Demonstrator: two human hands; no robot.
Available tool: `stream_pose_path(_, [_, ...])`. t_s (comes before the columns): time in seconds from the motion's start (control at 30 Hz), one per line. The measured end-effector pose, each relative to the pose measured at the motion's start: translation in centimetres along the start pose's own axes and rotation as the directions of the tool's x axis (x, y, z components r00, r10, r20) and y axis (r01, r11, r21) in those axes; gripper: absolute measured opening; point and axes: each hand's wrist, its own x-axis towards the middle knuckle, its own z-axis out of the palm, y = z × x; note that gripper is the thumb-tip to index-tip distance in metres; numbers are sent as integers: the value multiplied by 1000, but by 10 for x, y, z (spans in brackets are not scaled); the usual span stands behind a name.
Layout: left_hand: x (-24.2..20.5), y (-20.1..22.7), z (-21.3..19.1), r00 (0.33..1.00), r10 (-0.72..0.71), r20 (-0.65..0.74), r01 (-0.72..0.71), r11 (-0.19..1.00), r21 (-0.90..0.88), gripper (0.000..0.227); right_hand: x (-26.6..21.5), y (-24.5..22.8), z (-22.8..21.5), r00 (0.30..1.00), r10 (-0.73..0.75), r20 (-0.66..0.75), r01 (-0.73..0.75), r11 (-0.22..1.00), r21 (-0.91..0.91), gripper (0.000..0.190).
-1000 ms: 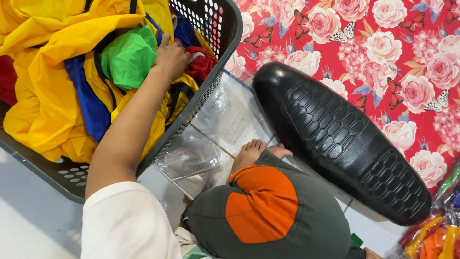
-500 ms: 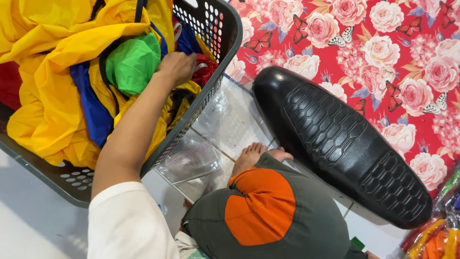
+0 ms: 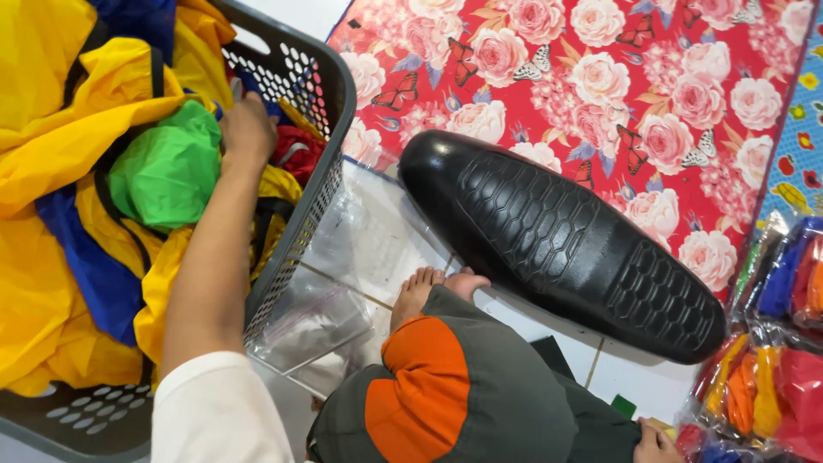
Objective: Fitting a blue protective cover onto a motorcycle seat, trimming excess material with scissors, and smoothing it with a sponge.
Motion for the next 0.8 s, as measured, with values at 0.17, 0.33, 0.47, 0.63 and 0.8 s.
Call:
stream_pose_path(0.17, [-13, 21, -84, 990, -15, 137, 11, 999, 31, 23, -8, -43, -12, 988, 149, 31, -121, 894, -432, 34])
stream_pose_path(0.33, [-35, 46, -208, 905, 244, -349, -291, 953, -88, 19, -22, -94, -19, 948, 302, 97, -191, 790, -583, 53])
stream_pose_path(0.47, [-49, 78, -303, 719, 445, -534, -539, 842, -24, 11, -41, -165, -32, 935, 343, 90, -256, 828, -499, 45])
stream_pose_path(0.63, [-71, 150, -381, 553, 560, -617, -743, 666, -61, 17, -43, -195, -32, 891, 446, 86, -316, 745, -587, 48])
stream_pose_path(0.8, [-66, 215, -405, 457, 635, -623, -836, 545, -57, 25, -34, -224, -37, 865, 475, 161, -335, 786, -519, 49])
